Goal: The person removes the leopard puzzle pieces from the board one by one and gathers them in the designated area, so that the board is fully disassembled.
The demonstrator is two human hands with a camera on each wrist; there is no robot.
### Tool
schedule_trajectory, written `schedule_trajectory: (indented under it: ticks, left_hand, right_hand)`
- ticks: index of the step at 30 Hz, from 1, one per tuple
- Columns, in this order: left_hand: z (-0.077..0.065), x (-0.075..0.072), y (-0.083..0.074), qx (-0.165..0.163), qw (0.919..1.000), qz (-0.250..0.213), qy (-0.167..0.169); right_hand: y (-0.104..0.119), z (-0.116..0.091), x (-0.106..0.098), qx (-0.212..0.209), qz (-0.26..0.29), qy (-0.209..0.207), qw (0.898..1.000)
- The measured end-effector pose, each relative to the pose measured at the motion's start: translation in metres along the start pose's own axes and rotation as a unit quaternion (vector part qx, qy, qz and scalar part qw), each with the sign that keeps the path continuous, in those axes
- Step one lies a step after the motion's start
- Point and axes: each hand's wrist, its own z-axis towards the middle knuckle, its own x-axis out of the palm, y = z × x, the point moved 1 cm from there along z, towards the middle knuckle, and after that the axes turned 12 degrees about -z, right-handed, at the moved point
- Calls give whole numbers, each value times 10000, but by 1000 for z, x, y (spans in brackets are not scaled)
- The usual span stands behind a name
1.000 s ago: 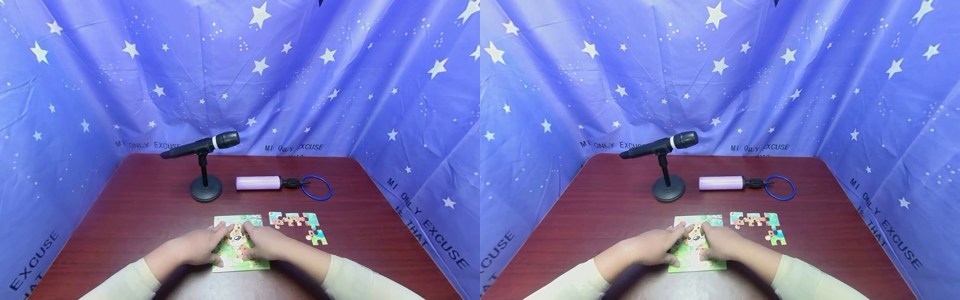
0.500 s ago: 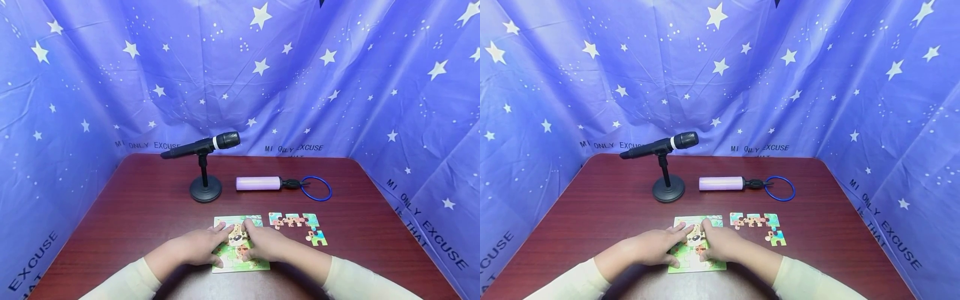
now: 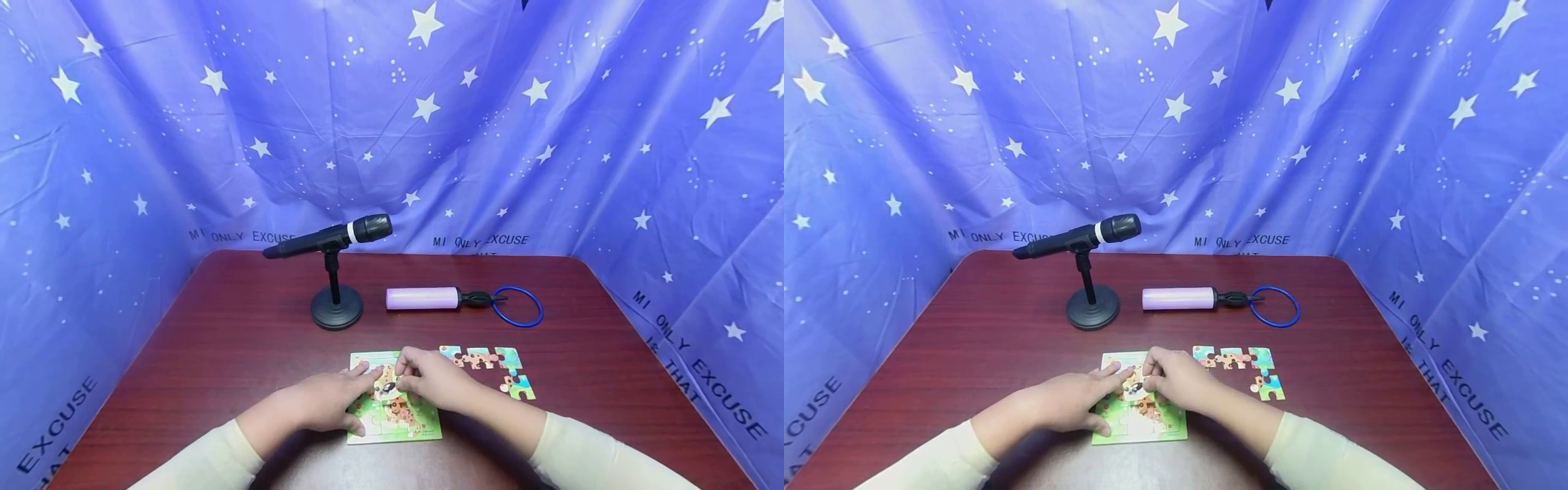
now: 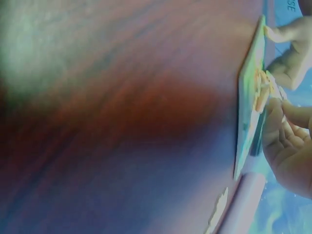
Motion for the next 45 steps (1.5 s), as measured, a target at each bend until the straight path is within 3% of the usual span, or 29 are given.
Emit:
schedule_trajectory:
  ticks: [5,16,27,30,37,45]
  left_hand:
    - [0,1,0,-17,10000,-29,-7]
    - [1,1,1,73,10000,-28,-4]
    - [2,2,2,89,10000,5,-5]
    - [2,2,2,69,10000,31,-11]
    - [2,3,2,18,10000,58,-6]
    - [3,2,2,55,10000,36,-28]
  right_hand:
    - [-8,-6,-16,70,570,45,9983]
    - [-48,-29,-52,670,922,-94,9934]
    - [-89,-57,-62,967,1028,170,9898]
    - [-95,-60,-61,1120,895,215,9894]
    - [-105,-66,-60,1217,-63,-56,9925]
    - [-112,-69,-55,1412,-243,-217,9894]
